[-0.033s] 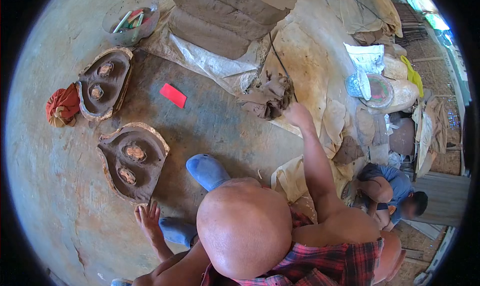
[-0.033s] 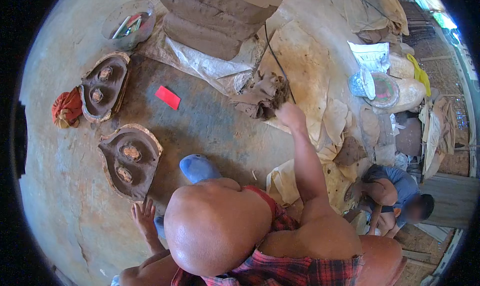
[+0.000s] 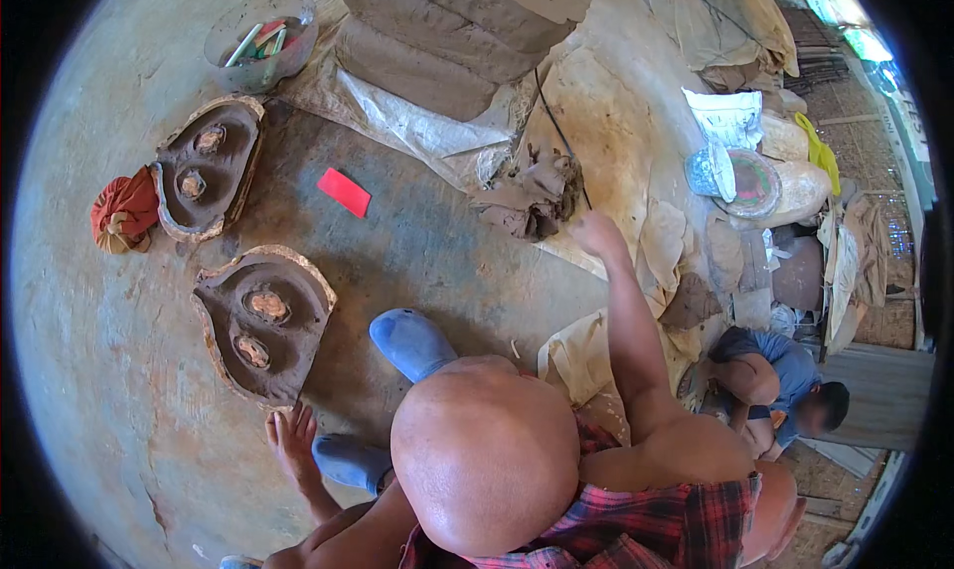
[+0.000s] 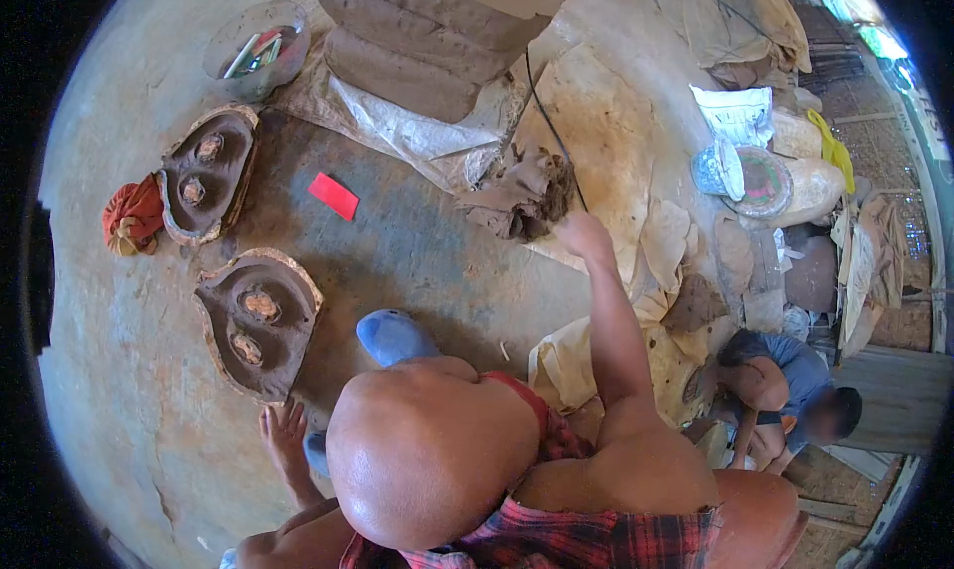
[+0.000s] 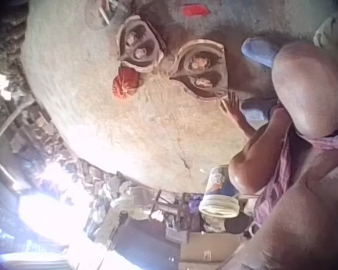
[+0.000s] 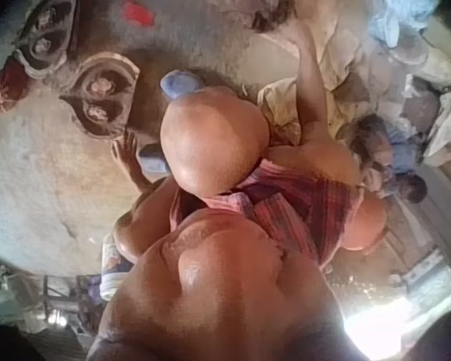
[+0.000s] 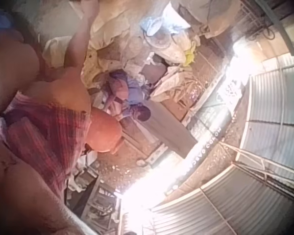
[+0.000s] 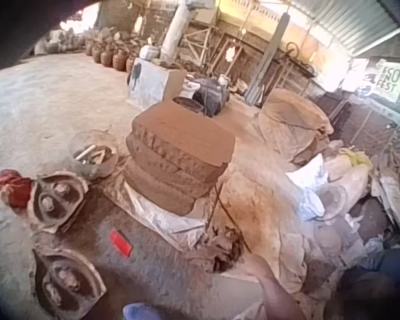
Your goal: The person works with clay molds and by hand, pressing clay into the molds, joining the mold halves together, and later shaping small pieces of clay by hand to add detail to a clay sculpture on the floor.
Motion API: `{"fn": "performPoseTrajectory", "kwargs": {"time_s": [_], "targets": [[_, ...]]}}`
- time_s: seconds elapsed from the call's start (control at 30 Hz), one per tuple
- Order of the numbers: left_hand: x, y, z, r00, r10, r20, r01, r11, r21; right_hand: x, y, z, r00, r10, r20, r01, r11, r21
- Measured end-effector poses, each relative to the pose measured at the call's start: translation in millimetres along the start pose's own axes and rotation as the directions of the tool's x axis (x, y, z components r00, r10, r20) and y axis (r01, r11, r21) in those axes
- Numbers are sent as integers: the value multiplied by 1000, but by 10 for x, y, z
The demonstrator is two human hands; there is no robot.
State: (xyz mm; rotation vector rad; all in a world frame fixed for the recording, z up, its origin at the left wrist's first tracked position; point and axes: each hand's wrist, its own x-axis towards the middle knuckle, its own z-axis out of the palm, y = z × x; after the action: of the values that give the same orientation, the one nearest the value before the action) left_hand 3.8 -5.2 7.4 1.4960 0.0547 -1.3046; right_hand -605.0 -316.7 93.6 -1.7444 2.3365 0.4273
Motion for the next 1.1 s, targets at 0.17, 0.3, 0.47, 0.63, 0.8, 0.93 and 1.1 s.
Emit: {"fn": "performPoseTrajectory", "kwargs": {"time_s": [0.17, 0.3, 0.47, 0.63, 0.8, 0.93, 1.1], "targets": [[15, 316, -476, 920, 178, -350, -60, 944, 324, -402, -447, -454, 939, 92, -332, 34, 934, 355], [-23, 1092, 66, 902, 429, -58, -395, 870, 295, -682, -1464, -924, 826, -209, -524, 544, 543, 640], [28, 1916, 1362, 673, 578, 461, -532, 812, -242, -1249, -3279, -1240, 424, -537, -729, 802, -153, 578], [-142, 2423, 2013, 770, 618, 157, -534, 759, -372, -1905, -4499, -1159, -88, -658, -748, 919, -342, 193], [-141, 2097, 1824, 867, 457, 199, -316, 812, -491, -1650, -4651, -1801, -195, -819, -539, 960, -273, 68], [12, 1969, 1848, 753, 631, 189, -513, 741, -433, -2130, -4926, -1117, -36, -710, -703, 912, -312, 268], [-198, 2101, 1801, 337, 920, 201, -494, 355, -794, -2519, -5101, -945, 123, -587, -800, 600, -598, 531]]}}
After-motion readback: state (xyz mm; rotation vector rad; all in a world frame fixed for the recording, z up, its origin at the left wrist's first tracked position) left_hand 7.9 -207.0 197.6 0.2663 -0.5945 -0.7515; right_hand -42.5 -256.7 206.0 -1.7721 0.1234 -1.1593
